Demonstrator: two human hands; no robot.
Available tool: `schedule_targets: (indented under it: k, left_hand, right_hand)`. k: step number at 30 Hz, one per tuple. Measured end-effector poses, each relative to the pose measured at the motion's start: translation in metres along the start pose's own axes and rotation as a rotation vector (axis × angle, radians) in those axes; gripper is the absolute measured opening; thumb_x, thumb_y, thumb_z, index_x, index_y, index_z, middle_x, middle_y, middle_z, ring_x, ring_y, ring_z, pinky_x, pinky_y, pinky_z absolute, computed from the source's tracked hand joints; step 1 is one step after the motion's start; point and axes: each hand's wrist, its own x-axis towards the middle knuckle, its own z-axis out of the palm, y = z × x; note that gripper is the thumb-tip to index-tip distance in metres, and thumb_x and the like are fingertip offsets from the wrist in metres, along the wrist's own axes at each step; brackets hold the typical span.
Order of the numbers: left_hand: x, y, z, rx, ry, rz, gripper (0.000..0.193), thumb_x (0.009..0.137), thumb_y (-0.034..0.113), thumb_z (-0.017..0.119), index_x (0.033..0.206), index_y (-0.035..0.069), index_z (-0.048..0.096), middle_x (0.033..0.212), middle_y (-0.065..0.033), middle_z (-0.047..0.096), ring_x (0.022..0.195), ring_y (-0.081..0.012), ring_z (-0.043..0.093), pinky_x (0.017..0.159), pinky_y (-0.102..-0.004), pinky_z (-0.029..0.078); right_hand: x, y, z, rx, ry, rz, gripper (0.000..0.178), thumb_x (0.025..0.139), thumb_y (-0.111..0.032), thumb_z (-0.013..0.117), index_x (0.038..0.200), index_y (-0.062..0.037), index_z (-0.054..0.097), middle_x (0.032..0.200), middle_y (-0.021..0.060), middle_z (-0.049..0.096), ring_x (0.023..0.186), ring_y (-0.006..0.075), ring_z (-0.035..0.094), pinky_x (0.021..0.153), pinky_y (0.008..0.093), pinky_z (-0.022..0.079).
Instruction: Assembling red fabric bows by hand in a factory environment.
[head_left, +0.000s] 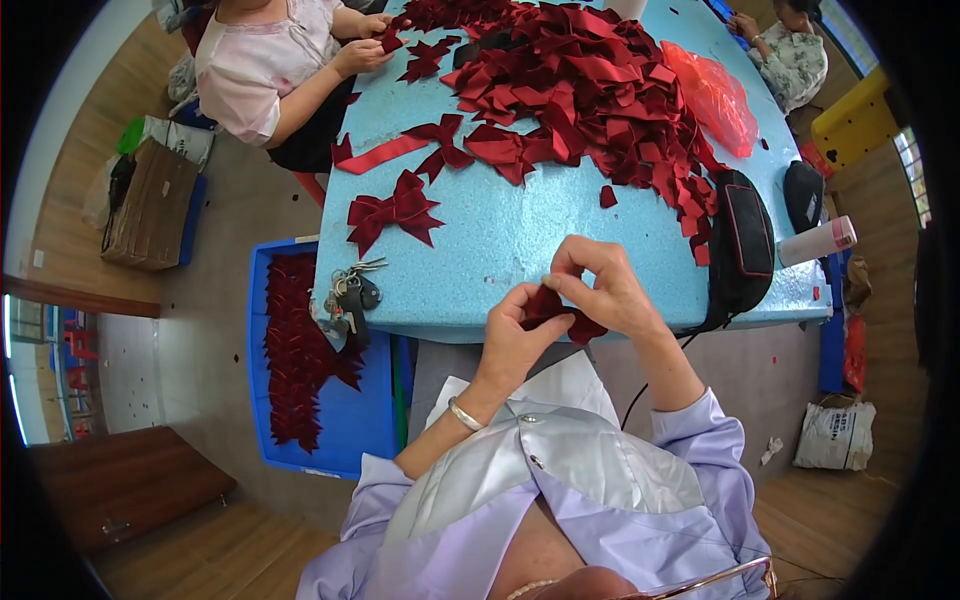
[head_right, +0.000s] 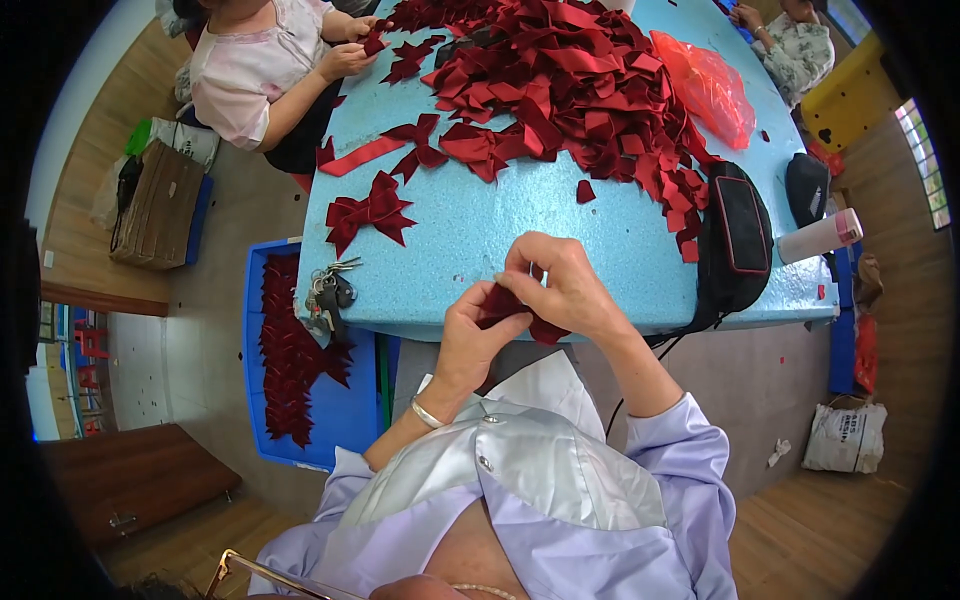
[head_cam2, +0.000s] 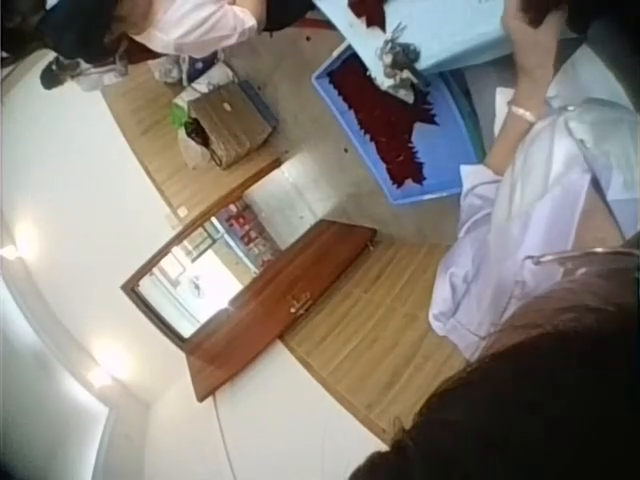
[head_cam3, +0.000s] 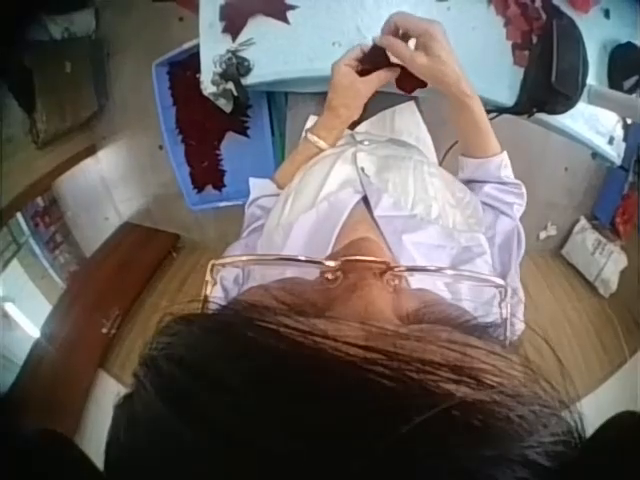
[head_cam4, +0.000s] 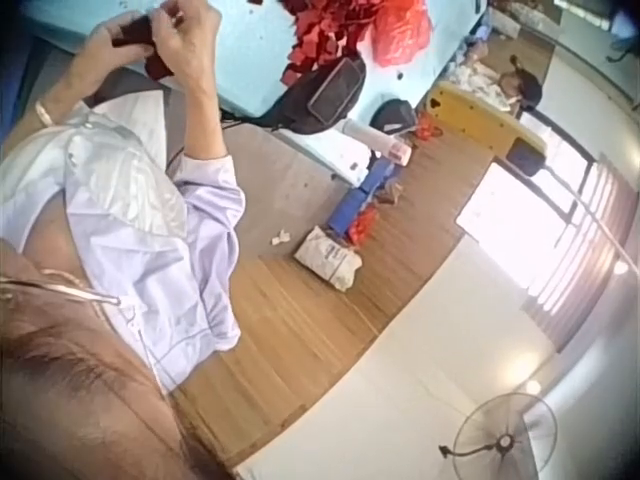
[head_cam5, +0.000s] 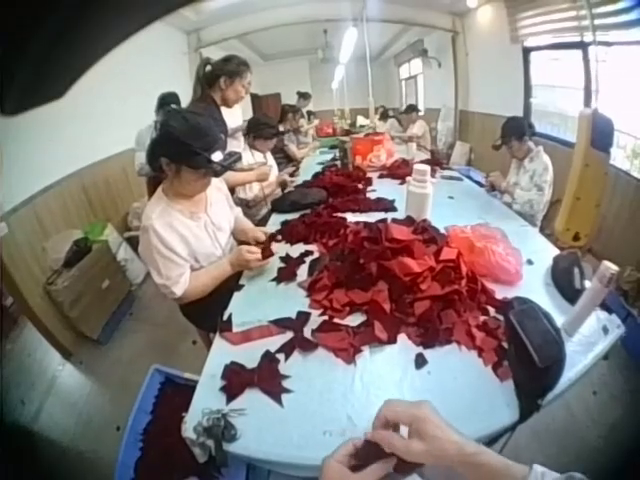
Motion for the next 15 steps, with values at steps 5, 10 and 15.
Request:
schedule_targets:
  k: [5,10,15]
  left_hand:
    - [-0.005,-0.007,-0.006,0.032,-0.043,-0.086,0.020,0.081,-0.002,0.071,0.095,0.001,0.058,0.088,-0.0008,0.063,0.085,-0.0077,0.060,0.078,-0.0241,0.052]
    - [0.002,0.002,-0.005,-0.099,-0.081,-0.114,0.019,0.079,-0.005,0.070,0.093,0.002,0.061,0.091,-0.0024,0.064,0.090,-0.0099,0.061,0.079,-0.0245,0.051]
    - [0.003,-0.007,-0.009,-0.009,-0.063,-0.081,0.018,0.079,-0.006,0.069,0.092,0.003,0.061,0.091,-0.0026,0.065,0.087,-0.0115,0.063,0.079,-0.0268,0.053]
  right_hand:
    - [0.014,-0.002,-0.004,0.219,0.150,0.091,0.014,0.077,-0.009,0.071,0.082,-0.0014,0.060,0.076,0.0035,0.060,0.068,0.0144,0.055,0.062,0.0260,0.043]
    - [0.011,-0.009,-0.003,0.060,-0.019,-0.170,0.013,0.079,-0.007,0.069,0.077,-0.0001,0.058,0.071,0.0038,0.060,0.067,0.0116,0.056,0.058,0.0266,0.043]
    - [0.006,-0.003,0.011,0.017,0.013,0.015,0.015,0.080,-0.010,0.070,0.077,0.0004,0.060,0.066,0.0033,0.059,0.063,0.0107,0.055,0.056,0.0269,0.044]
